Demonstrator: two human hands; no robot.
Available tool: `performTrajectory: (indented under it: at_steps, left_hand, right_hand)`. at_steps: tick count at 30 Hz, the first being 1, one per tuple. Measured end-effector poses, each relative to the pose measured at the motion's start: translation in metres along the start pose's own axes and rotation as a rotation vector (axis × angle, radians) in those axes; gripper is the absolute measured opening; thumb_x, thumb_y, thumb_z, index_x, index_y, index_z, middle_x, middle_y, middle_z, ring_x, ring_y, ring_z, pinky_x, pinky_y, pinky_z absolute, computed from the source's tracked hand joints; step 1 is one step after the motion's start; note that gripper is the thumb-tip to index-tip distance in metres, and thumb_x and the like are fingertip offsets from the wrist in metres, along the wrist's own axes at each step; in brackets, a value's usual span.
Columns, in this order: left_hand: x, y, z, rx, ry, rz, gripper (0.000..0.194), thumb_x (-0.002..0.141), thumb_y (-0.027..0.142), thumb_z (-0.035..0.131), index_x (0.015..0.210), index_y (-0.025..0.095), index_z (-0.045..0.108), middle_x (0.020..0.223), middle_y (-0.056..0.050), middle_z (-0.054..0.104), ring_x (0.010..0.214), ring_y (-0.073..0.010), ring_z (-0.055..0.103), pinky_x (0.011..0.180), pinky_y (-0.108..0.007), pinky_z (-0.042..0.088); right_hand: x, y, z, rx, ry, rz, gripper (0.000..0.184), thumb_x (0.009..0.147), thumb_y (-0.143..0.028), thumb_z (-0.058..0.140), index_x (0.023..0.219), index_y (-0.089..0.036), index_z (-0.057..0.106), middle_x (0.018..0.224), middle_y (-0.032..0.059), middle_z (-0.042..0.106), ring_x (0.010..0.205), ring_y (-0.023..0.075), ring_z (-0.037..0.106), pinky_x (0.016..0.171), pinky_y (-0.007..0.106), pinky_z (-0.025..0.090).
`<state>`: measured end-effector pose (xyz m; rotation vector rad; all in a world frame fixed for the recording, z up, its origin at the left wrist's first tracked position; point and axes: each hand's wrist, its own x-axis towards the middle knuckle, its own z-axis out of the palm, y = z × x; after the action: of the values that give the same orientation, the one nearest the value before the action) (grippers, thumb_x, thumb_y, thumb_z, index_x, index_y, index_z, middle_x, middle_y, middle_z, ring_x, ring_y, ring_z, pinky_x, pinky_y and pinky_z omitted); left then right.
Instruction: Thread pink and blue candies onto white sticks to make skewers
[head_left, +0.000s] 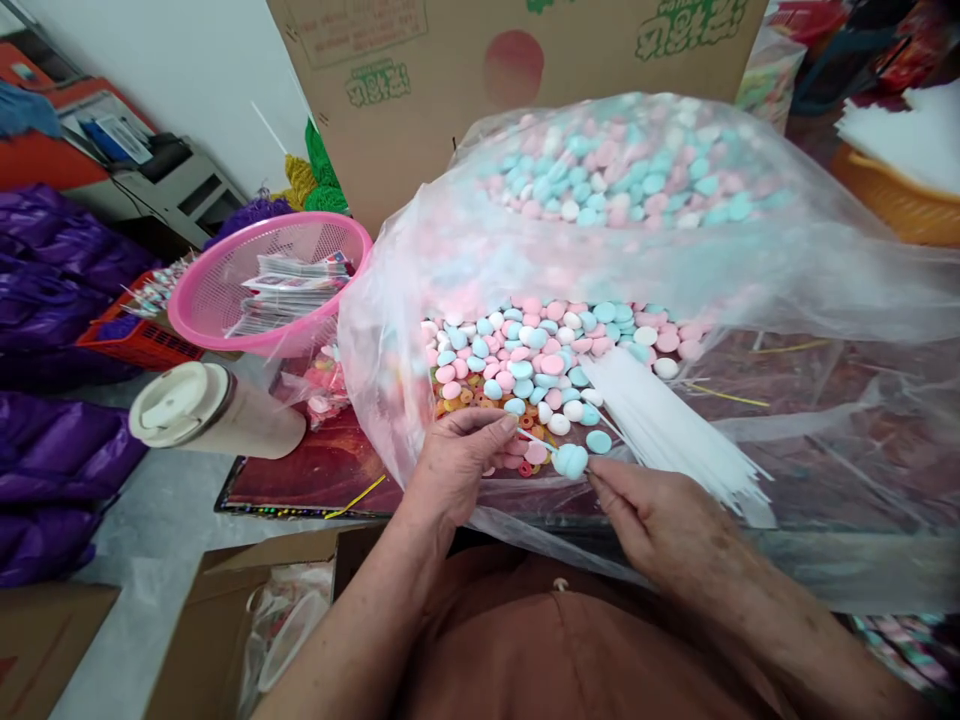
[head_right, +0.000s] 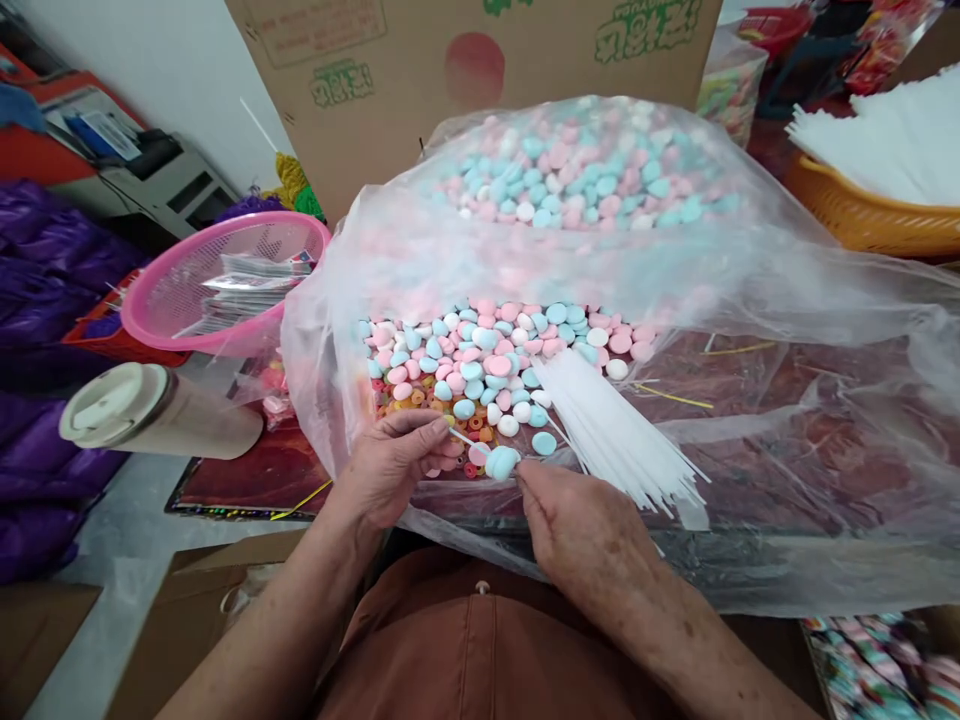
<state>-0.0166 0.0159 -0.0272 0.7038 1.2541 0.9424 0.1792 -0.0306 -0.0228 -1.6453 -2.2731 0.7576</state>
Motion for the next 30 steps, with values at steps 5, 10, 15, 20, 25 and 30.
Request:
performTrajectory:
  at_steps: [5, 10, 15, 20, 25, 30]
  left_hand:
    - [-0.012, -0.010, 0.007, 0.296, 0.175, 0.336, 0.021, 0.067, 0.030, 0.068, 0.082, 0.016, 0.066, 0.068, -0.003, 0.069, 0.062, -0.0154, 0.064, 0.059, -0.026, 0.053]
    - [-0.024, -0.012, 0.007, 0.886, 0.012, 0.992, 0.022, 0.080, 0.019, 0.053, 0.099, 0.017, 0.064, 0.093, -0.007, 0.069, 0.083, -0.0147, 0.064, 0.076, -0.024, 0.051]
    - [0.004, -0.002, 0.017, 1.443, 0.075, 0.791, 0.021, 0.083, 0.020, 0.045, 0.087, 0.018, 0.066, 0.083, -0.007, 0.064, 0.078, -0.0180, 0.060, 0.067, -0.028, 0.048]
    - [0.023, 0.002, 0.025, 1.815, -0.019, 0.606, 0.025, 0.081, 0.025, 0.044, 0.087, 0.024, 0.068, 0.085, -0.005, 0.061, 0.075, -0.0210, 0.059, 0.057, -0.029, 0.042]
    - [0.023, 0.008, 0.031, 1.771, -0.001, 0.397, 0.029, 0.083, 0.031, 0.040, 0.096, 0.030, 0.066, 0.088, -0.005, 0.065, 0.078, -0.0237, 0.061, 0.057, -0.031, 0.044]
    - [0.025, 0.011, 0.030, 1.467, 0.067, 0.307, 0.020, 0.075, 0.030, 0.052, 0.084, 0.027, 0.070, 0.083, -0.003, 0.069, 0.082, -0.0233, 0.061, 0.069, -0.033, 0.046]
  right_hand:
    - [0.003, -0.019, 0.011, -0.085, 0.071, -0.002, 0.023, 0.083, -0.017, 0.034, 0.071, -0.019, 0.053, 0.061, 0.0032, 0.059, 0.052, 0.0143, 0.051, 0.050, 0.025, 0.029]
    - [0.004, -0.014, 0.013, 0.073, 0.193, -0.055, 0.025, 0.085, -0.018, 0.032, 0.074, -0.017, 0.054, 0.063, 0.0038, 0.059, 0.054, 0.0133, 0.053, 0.052, 0.023, 0.034]
    - [-0.003, 0.017, -0.008, 0.090, 0.274, 0.059, 0.027, 0.085, -0.033, 0.038, 0.065, -0.020, 0.052, 0.048, -0.0031, 0.047, 0.044, 0.0103, 0.040, 0.044, 0.020, 0.030]
    - [-0.005, 0.018, -0.002, 0.085, 0.208, 0.079, 0.028, 0.085, -0.032, 0.034, 0.065, -0.021, 0.050, 0.051, -0.0014, 0.051, 0.046, 0.0112, 0.042, 0.046, 0.021, 0.030]
    - [-0.001, 0.020, 0.009, 0.028, 0.153, 0.102, 0.030, 0.085, -0.030, 0.032, 0.066, -0.020, 0.053, 0.057, 0.0014, 0.057, 0.048, 0.0127, 0.044, 0.048, 0.023, 0.029]
    - [-0.003, 0.024, 0.006, 0.025, 0.188, 0.115, 0.031, 0.085, -0.032, 0.032, 0.070, -0.020, 0.056, 0.058, 0.0020, 0.059, 0.049, 0.0128, 0.045, 0.049, 0.023, 0.029]
